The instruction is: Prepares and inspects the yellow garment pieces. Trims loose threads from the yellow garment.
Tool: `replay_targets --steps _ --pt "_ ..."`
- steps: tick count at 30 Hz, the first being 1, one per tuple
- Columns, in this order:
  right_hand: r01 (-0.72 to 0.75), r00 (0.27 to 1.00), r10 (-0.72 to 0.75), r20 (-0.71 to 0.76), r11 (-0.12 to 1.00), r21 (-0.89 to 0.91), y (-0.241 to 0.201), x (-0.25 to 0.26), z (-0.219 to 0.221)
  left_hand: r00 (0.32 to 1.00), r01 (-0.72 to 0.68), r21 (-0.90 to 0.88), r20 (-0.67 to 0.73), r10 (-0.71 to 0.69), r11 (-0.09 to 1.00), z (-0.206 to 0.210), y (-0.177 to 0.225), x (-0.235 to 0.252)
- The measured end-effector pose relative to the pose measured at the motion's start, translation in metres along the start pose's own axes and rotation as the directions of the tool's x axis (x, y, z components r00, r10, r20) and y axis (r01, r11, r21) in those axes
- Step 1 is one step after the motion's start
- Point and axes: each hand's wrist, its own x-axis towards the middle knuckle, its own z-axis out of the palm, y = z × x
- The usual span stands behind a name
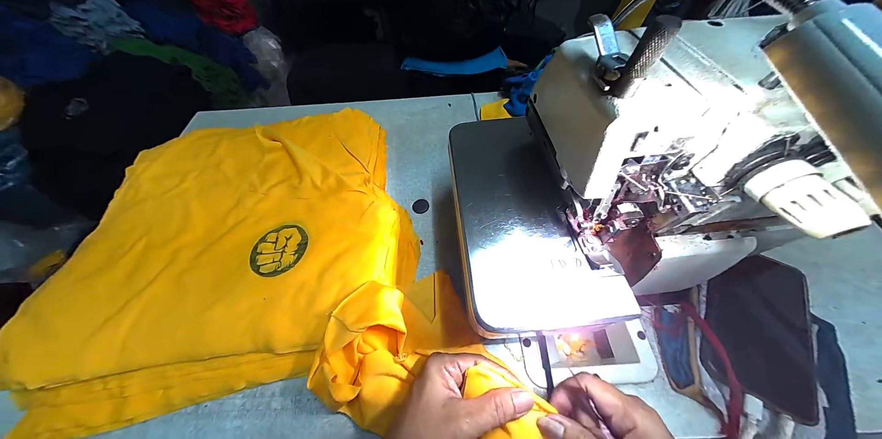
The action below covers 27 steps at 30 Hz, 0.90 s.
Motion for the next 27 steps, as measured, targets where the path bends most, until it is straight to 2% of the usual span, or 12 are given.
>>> replay_targets --steps 4,7,9,13,17,22,27 --pt "0.211 0.965 -0.242 -0.096 0.942 -0.260 0.009 -0.003 -0.002 0.992 0.122 0.016 -0.043 -0.121 0.992 0.009 0.018 0.001" --pt "0.297 0.927 -0.363 -0.098 0.867 -0.399 0.010 -0.005 -0.004 0.999 0.051 0.031 0.002 -0.051 0.998 0.003 0.005 0.002" --pt "0.304 0.920 -0.379 -0.103 0.853 -0.423 0.009 -0.006 -0.003 0.999 0.027 0.034 0.020 -0.028 0.999 0.001 0.001 0.002" --pt "0.316 0.913 -0.395 -0.107 0.847 -0.427 0.011 -0.005 0.001 0.994 0.108 0.022 -0.018 -0.108 0.994 0.006 0.016 0.001" --pt "0.333 0.908 -0.408 -0.093 0.839 -0.431 0.015 -0.005 0.000 0.992 0.124 0.032 -0.012 -0.123 0.992 0.005 0.017 0.002" --pt "0.347 0.911 -0.408 -0.062 0.839 -0.419 0.020 -0.002 -0.001 0.998 0.038 -0.002 0.052 -0.038 0.999 -0.002 0.000 0.003" --pt "0.378 0.894 -0.442 -0.072 0.831 -0.407 0.021 0.001 0.003 0.997 0.049 0.010 0.061 -0.050 0.999 -0.003 -0.001 0.003"
